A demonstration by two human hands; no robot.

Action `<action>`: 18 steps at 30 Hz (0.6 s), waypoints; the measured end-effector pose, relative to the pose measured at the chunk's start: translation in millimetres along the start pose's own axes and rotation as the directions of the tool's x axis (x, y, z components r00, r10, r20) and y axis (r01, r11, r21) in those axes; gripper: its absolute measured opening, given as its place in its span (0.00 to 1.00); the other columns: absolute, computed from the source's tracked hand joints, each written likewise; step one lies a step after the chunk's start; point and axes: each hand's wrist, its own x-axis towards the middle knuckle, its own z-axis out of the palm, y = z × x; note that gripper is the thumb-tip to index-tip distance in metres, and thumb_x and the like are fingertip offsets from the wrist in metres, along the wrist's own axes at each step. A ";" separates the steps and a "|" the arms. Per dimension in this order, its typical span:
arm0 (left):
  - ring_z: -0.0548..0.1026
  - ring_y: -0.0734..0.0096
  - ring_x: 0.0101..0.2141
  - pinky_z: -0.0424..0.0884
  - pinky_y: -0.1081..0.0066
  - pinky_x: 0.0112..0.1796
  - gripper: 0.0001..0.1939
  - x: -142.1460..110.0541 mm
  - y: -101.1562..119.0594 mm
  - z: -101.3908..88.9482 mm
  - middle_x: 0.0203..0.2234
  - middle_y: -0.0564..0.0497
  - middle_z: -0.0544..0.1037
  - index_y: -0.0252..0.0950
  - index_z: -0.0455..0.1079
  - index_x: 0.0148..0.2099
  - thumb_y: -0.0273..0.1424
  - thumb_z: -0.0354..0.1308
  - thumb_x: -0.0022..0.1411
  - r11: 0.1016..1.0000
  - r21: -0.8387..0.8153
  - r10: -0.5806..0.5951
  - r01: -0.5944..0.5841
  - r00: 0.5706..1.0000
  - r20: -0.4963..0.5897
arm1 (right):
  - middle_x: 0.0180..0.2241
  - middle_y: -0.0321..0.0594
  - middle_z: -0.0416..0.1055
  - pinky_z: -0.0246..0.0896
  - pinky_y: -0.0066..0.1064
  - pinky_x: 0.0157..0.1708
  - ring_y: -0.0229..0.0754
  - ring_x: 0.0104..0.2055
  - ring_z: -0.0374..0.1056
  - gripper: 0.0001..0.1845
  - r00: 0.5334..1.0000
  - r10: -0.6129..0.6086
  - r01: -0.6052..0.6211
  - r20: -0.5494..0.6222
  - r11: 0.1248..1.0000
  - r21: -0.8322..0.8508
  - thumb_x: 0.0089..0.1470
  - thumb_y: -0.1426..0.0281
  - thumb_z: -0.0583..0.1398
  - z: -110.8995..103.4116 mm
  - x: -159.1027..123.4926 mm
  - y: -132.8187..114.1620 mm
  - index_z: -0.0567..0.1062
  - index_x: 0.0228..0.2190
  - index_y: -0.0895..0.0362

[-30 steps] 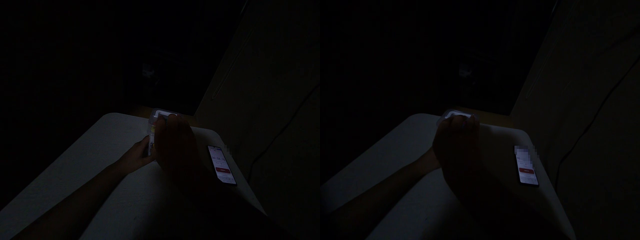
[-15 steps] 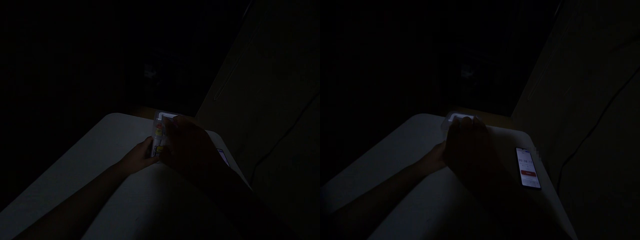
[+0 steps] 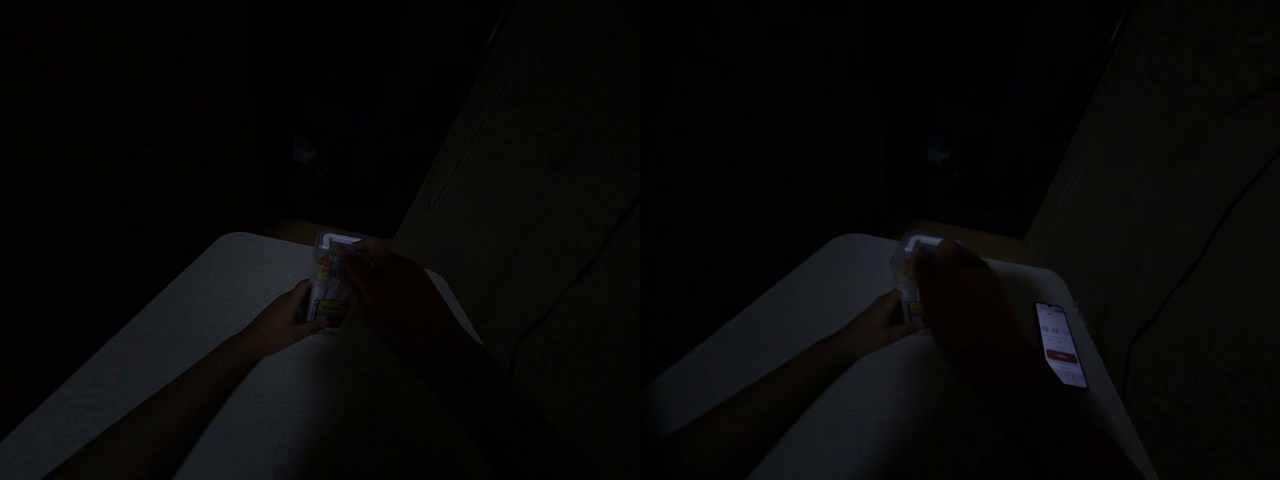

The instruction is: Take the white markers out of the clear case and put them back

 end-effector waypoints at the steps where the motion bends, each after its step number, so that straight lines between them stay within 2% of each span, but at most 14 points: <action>1: 0.72 0.59 0.42 0.69 0.60 0.41 0.28 -0.2 -0.3 -0.1 0.44 0.43 0.70 0.36 0.53 0.50 0.44 0.56 0.52 1.000 0.001 -0.002 0.002 1.000 0.002 | 0.42 0.45 0.69 0.66 0.31 0.30 0.43 0.37 0.69 0.17 1.000 -0.013 0.013 0.007 1.000 -0.009 0.56 0.69 0.52 -0.1 -0.1 -0.5 0.69 0.47 0.56; 5: 0.72 0.60 0.41 0.69 0.60 0.40 0.27 -0.8 -2.5 0.6 0.43 0.43 0.71 0.36 0.53 0.50 0.44 0.55 0.53 1.000 0.010 0.015 -0.015 1.000 0.003 | 0.41 0.46 0.69 0.65 0.31 0.29 0.43 0.37 0.68 0.17 0.999 -0.040 0.040 -0.015 0.999 -0.005 0.58 0.69 0.49 2.7 -1.6 -0.8 0.68 0.47 0.57; 9: 0.71 0.60 0.43 0.69 0.61 0.41 0.28 -0.9 -4.1 2.2 0.44 0.43 0.70 0.36 0.52 0.51 0.43 0.56 0.53 0.999 -0.024 0.043 -0.044 0.998 -0.043 | 0.41 0.47 0.69 0.66 0.31 0.34 0.43 0.39 0.67 0.15 0.996 -0.037 0.039 -0.079 0.999 0.030 0.57 0.72 0.51 7.5 -3.4 -1.4 0.69 0.45 0.59; 11: 0.71 0.59 0.43 0.69 0.61 0.42 0.28 -1.0 -3.4 2.0 0.44 0.43 0.70 0.37 0.53 0.51 0.43 0.56 0.53 0.999 -0.009 0.038 -0.038 0.999 -0.025 | 0.41 0.47 0.69 0.66 0.32 0.36 0.43 0.40 0.66 0.15 0.995 -0.023 0.026 -0.096 0.999 0.033 0.56 0.72 0.51 9.9 -4.5 -2.2 0.69 0.45 0.59; 18: 0.73 0.61 0.39 0.70 0.64 0.37 0.28 -0.9 -4.4 1.7 0.41 0.45 0.72 0.38 0.53 0.52 0.43 0.56 0.52 0.999 0.023 0.044 -0.043 0.998 -0.038 | 0.43 0.48 0.69 0.66 0.34 0.39 0.45 0.45 0.65 0.16 0.982 -0.028 0.029 -0.185 1.000 0.002 0.57 0.71 0.50 17.7 -8.0 -2.9 0.70 0.46 0.59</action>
